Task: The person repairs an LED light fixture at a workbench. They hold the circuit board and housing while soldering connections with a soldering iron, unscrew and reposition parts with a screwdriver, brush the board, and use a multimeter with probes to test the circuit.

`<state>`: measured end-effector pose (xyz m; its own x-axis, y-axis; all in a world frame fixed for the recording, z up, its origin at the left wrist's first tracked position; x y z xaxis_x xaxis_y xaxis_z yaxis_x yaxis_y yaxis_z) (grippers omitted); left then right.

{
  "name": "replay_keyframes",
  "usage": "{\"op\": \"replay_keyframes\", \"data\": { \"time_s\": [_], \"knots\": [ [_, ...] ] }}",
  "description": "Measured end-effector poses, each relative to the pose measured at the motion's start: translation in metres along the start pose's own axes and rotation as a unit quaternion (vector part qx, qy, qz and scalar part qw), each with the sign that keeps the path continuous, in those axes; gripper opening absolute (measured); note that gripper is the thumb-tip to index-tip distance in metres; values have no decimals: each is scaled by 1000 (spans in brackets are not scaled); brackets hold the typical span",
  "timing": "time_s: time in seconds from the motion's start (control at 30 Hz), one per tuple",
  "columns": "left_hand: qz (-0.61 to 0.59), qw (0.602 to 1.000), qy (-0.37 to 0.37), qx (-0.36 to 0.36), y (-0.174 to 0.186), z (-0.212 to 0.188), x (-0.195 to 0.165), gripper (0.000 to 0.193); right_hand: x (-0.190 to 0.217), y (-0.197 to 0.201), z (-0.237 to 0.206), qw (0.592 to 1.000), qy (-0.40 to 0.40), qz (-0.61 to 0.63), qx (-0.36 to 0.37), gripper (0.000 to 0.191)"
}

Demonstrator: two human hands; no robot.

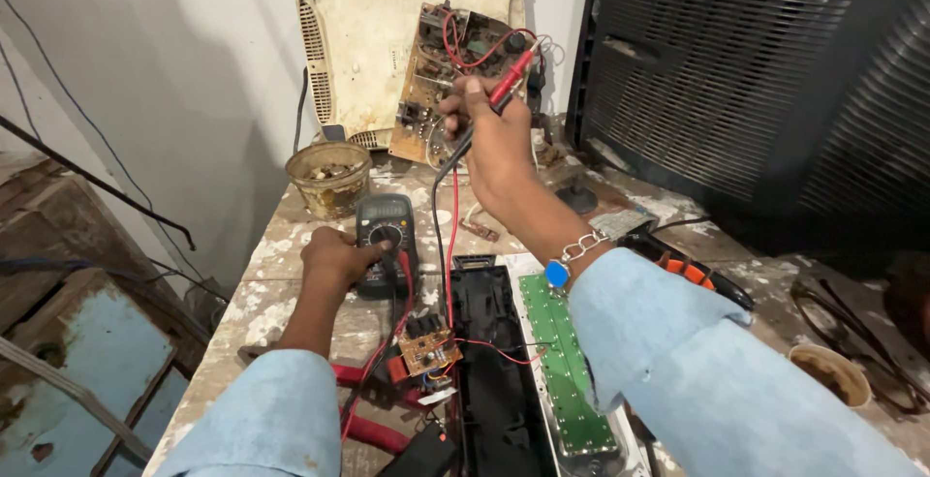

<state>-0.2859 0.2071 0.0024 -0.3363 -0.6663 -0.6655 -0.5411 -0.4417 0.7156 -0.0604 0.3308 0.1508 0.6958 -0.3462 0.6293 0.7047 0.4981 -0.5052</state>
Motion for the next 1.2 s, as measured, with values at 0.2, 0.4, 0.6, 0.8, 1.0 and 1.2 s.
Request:
{"op": "replay_keyframes", "data": {
  "time_s": [0.2,0.4,0.6,0.8,1.0,1.2],
  "knots": [
    [-8,998,-10,-55,2,-10,-9,45,11,-6,-12,997,4,-46,54,20],
    [-2,994,-6,-108,12,-21,-10,49,1,0,-36,996,-11,-62,59,22],
    [37,983,-52,-172,26,-34,-29,21,-3,7,-42,997,-17,-51,59,23],
    [69,987,-8,-141,23,-30,-40,28,-14,9,-45,996,-43,-57,50,23],
    [75,982,-13,-172,10,-30,-59,23,-19,7,-46,996,-40,-53,62,24],
    [34,991,-4,-127,7,-23,-53,25,-38,10,-44,982,-54,-169,67,26]
  ]
}}
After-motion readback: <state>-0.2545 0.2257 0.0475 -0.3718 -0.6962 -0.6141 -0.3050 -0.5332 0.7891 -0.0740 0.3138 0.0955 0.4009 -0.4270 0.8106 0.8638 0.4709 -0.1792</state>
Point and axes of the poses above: each hand's wrist, its own z-axis towards the middle knuckle, its own y-axis out of the back of the hand, x = y × z, the point moved 10 cm from there along z, towards the middle knuckle, and after that the axes turned 12 degrees about y, right-handed, at the moved point
